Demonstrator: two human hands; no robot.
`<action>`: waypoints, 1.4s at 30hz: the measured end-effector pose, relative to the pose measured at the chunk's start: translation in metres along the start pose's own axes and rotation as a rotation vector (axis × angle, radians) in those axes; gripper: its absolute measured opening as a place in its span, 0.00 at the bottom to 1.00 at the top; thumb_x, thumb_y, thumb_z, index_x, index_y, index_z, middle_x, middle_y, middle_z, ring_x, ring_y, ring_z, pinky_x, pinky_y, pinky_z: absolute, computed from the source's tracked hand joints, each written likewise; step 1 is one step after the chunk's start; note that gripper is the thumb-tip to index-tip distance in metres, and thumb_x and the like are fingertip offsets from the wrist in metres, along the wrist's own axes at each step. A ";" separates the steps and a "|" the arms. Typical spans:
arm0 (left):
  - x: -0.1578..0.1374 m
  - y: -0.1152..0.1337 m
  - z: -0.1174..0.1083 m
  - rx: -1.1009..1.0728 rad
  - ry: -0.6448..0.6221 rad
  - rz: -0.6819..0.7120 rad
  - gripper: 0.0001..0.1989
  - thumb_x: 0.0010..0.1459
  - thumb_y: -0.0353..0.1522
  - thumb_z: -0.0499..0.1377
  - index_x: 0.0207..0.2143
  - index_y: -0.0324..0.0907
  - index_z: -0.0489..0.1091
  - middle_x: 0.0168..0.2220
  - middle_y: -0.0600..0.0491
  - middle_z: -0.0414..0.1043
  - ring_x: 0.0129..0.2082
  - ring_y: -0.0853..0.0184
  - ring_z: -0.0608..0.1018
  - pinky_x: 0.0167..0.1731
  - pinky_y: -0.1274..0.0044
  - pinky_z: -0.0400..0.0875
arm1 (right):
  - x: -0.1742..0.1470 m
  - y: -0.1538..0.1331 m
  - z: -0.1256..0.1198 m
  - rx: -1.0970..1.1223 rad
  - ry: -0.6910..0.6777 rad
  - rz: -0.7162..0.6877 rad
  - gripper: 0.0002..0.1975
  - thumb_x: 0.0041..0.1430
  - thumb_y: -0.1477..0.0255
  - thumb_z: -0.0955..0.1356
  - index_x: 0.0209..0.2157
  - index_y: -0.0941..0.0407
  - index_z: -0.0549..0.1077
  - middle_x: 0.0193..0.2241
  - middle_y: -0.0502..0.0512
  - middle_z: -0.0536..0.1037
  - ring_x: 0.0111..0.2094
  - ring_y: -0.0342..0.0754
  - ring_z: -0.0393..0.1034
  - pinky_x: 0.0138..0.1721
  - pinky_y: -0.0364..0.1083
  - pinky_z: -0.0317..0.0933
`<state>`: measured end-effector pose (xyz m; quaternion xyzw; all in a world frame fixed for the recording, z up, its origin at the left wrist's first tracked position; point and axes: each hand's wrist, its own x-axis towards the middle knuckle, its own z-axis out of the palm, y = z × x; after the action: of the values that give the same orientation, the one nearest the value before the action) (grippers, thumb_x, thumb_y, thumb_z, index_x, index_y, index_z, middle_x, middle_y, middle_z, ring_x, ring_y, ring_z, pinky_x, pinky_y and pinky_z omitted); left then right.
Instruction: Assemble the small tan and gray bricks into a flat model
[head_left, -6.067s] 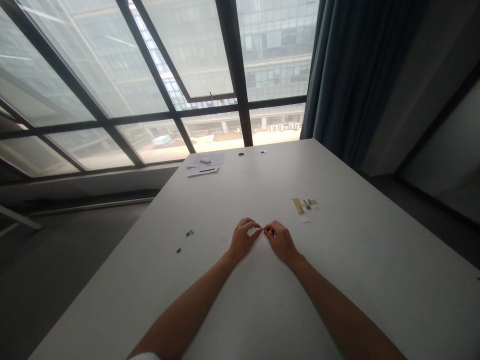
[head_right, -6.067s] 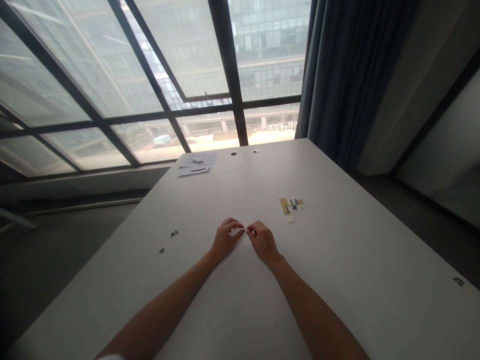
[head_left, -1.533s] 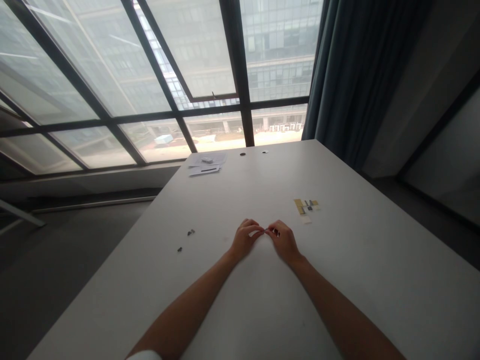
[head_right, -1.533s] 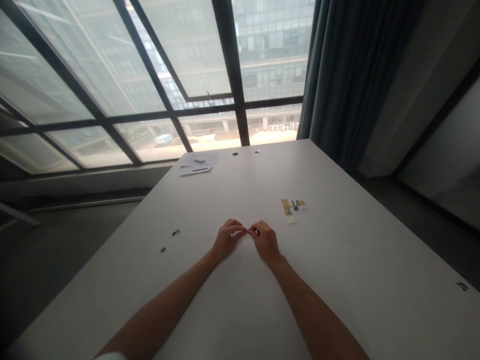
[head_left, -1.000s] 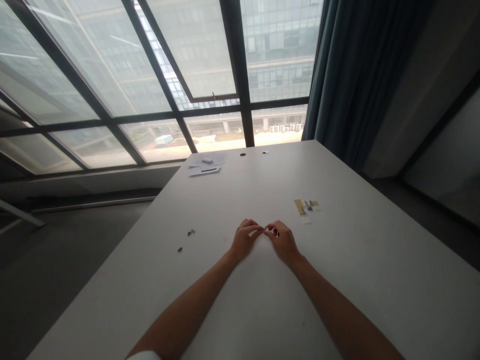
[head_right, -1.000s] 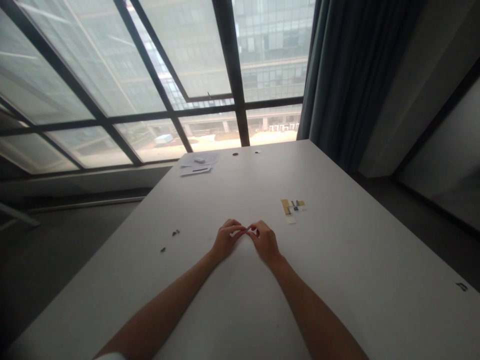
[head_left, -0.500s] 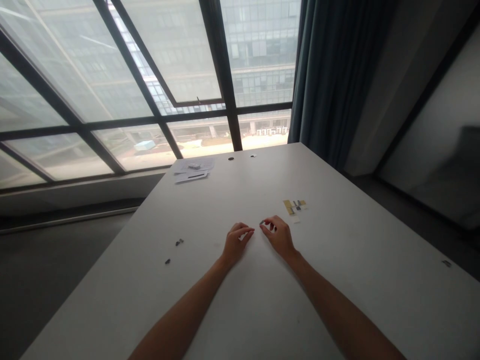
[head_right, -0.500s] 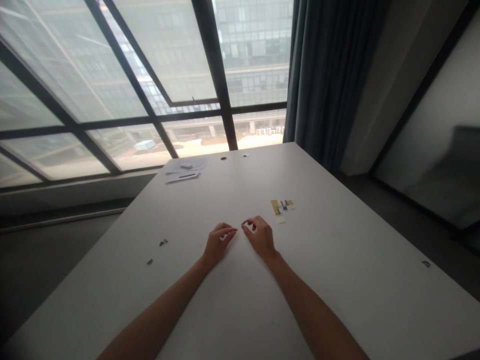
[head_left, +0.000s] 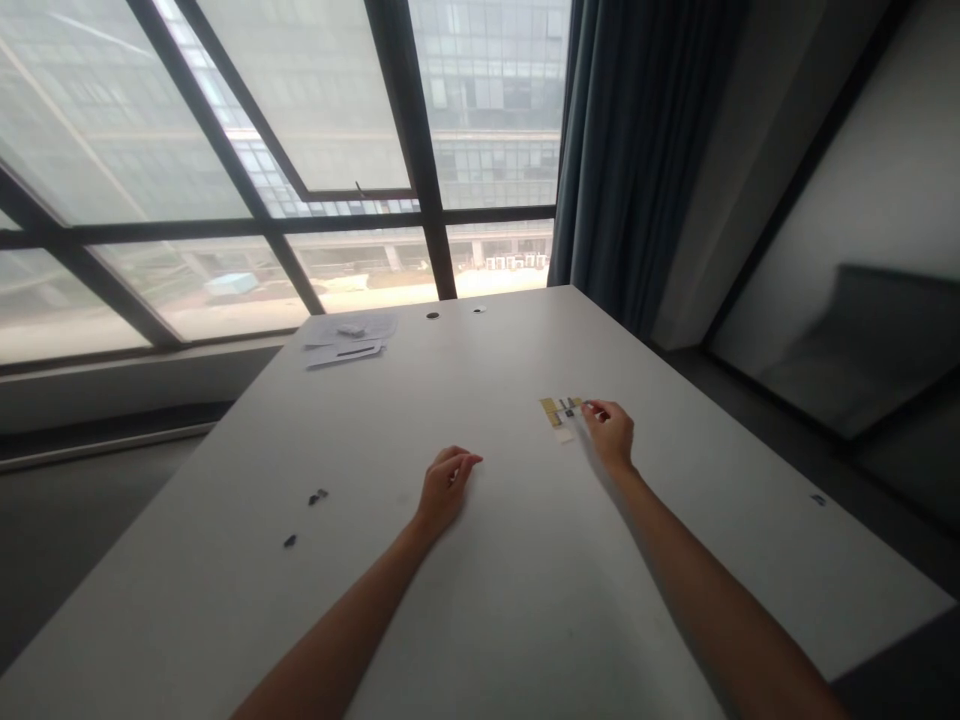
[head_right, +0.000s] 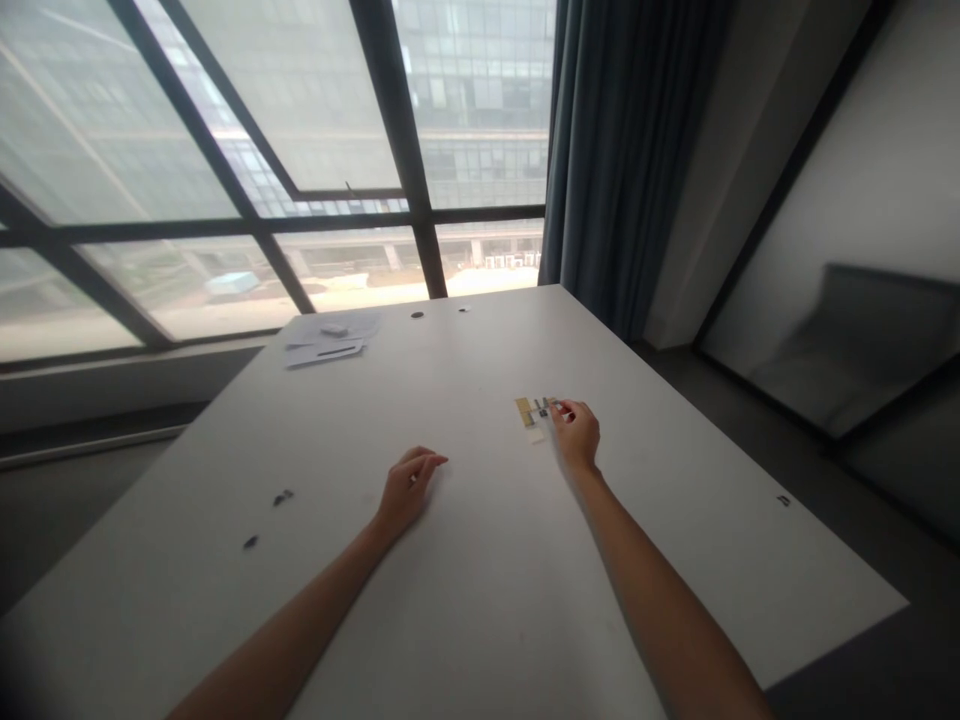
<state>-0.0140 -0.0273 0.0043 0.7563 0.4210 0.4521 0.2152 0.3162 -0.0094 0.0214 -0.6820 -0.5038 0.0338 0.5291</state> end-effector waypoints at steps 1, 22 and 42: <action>0.000 0.000 0.000 0.004 -0.003 0.001 0.19 0.69 0.40 0.52 0.36 0.42 0.80 0.34 0.48 0.75 0.34 0.66 0.74 0.31 0.76 0.66 | -0.003 0.005 0.002 -0.056 -0.032 0.029 0.18 0.59 0.61 0.67 0.39 0.60 0.81 0.33 0.59 0.80 0.31 0.49 0.69 0.37 0.46 0.63; -0.001 -0.003 0.001 0.026 -0.058 -0.017 0.18 0.69 0.39 0.53 0.34 0.42 0.79 0.33 0.49 0.75 0.33 0.67 0.75 0.33 0.76 0.67 | -0.010 0.013 0.016 -0.462 -0.286 0.163 0.11 0.59 0.63 0.71 0.39 0.50 0.83 0.37 0.59 0.84 0.37 0.53 0.77 0.34 0.46 0.62; -0.002 -0.005 0.002 0.028 -0.061 -0.022 0.18 0.69 0.39 0.52 0.34 0.42 0.79 0.33 0.50 0.75 0.32 0.68 0.75 0.30 0.78 0.66 | -0.010 0.016 0.019 -0.466 -0.273 0.149 0.11 0.60 0.62 0.69 0.38 0.50 0.83 0.37 0.58 0.83 0.35 0.52 0.76 0.33 0.45 0.60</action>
<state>-0.0152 -0.0263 -0.0013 0.7680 0.4287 0.4207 0.2223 0.3107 -0.0021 -0.0043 -0.8096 -0.5130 0.0474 0.2812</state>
